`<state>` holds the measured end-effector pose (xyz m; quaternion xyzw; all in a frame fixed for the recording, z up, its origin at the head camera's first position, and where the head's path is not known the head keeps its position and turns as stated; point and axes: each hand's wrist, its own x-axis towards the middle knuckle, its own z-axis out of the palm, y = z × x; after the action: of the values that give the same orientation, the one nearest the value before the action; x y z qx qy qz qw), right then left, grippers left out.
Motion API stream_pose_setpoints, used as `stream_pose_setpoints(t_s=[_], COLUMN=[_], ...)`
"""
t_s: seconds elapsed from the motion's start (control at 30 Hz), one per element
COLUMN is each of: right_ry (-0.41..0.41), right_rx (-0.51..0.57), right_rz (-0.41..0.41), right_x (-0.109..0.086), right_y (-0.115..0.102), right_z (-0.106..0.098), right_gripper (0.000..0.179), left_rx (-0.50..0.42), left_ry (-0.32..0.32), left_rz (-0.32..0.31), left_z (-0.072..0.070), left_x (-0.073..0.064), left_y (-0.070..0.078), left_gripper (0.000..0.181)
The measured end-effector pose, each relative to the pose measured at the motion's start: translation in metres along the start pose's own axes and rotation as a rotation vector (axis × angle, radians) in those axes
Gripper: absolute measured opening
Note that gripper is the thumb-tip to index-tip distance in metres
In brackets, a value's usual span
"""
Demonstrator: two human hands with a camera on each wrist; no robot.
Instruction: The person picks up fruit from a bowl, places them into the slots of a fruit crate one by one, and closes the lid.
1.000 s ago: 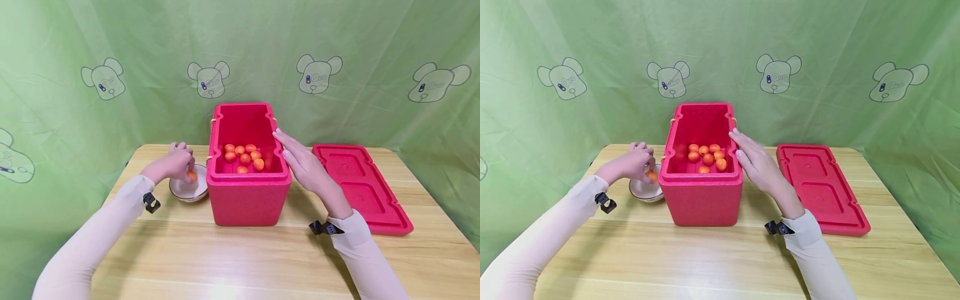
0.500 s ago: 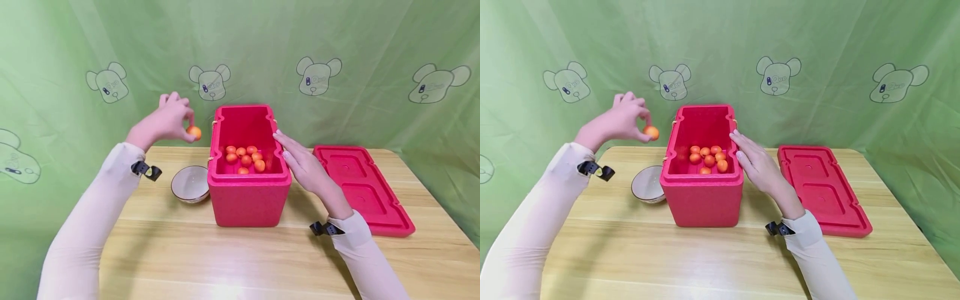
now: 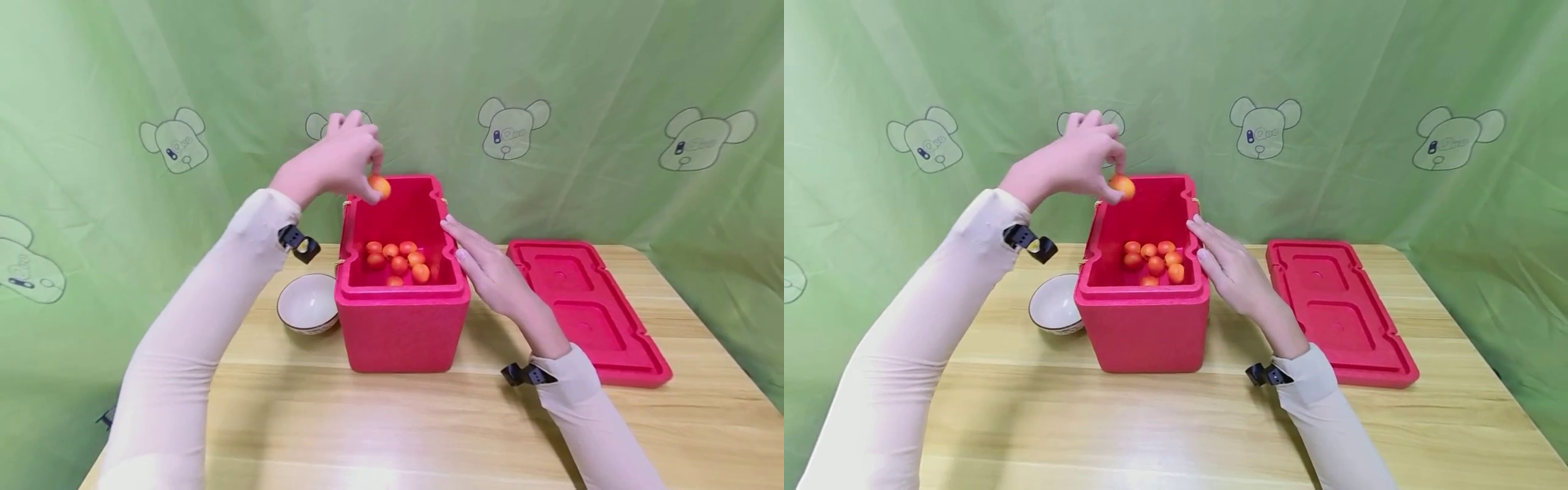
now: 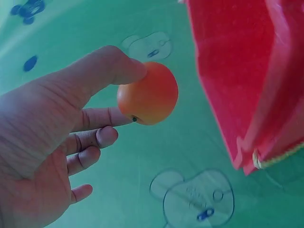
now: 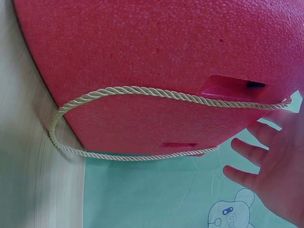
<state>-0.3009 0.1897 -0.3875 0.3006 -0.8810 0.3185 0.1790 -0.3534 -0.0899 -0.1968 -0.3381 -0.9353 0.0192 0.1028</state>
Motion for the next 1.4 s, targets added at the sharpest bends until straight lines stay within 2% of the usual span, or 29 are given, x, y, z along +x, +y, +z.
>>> stream_pose_setpoints(t_s=[0.23,0.5,0.63,0.9,1.13,1.4], right_ry=[-0.004,-0.015,-0.011,0.005,0.004,0.000], right_rx=[0.014,0.023,0.013,0.019,0.017,0.021], right_rz=[0.008,0.021,0.011,-0.010,-0.013,-0.011], right_x=[0.002,0.005,0.007,0.008,0.007,0.009], right_y=[-0.002,-0.005,-0.004,-0.004,-0.005,-0.007], right_z=[0.005,0.008,0.008,0.009,0.008,0.008], right_gripper=[0.055,0.056,0.055,0.054,0.055,0.055], left_rx=[0.072,0.118,0.115,0.123,0.147,0.129], left_ry=[-0.048,-0.021,-0.012,-0.044,-0.081,-0.077], left_rz=[0.044,0.071,0.059,0.036,0.017,0.016], left_z=[0.019,0.036,0.041,0.051,0.051,0.050], left_x=[0.036,0.055,0.058,0.058,0.056,0.053], left_y=[0.022,0.033,0.034,0.033,0.034,0.032], left_gripper=[0.027,0.029,0.029,0.028,0.032,0.035])
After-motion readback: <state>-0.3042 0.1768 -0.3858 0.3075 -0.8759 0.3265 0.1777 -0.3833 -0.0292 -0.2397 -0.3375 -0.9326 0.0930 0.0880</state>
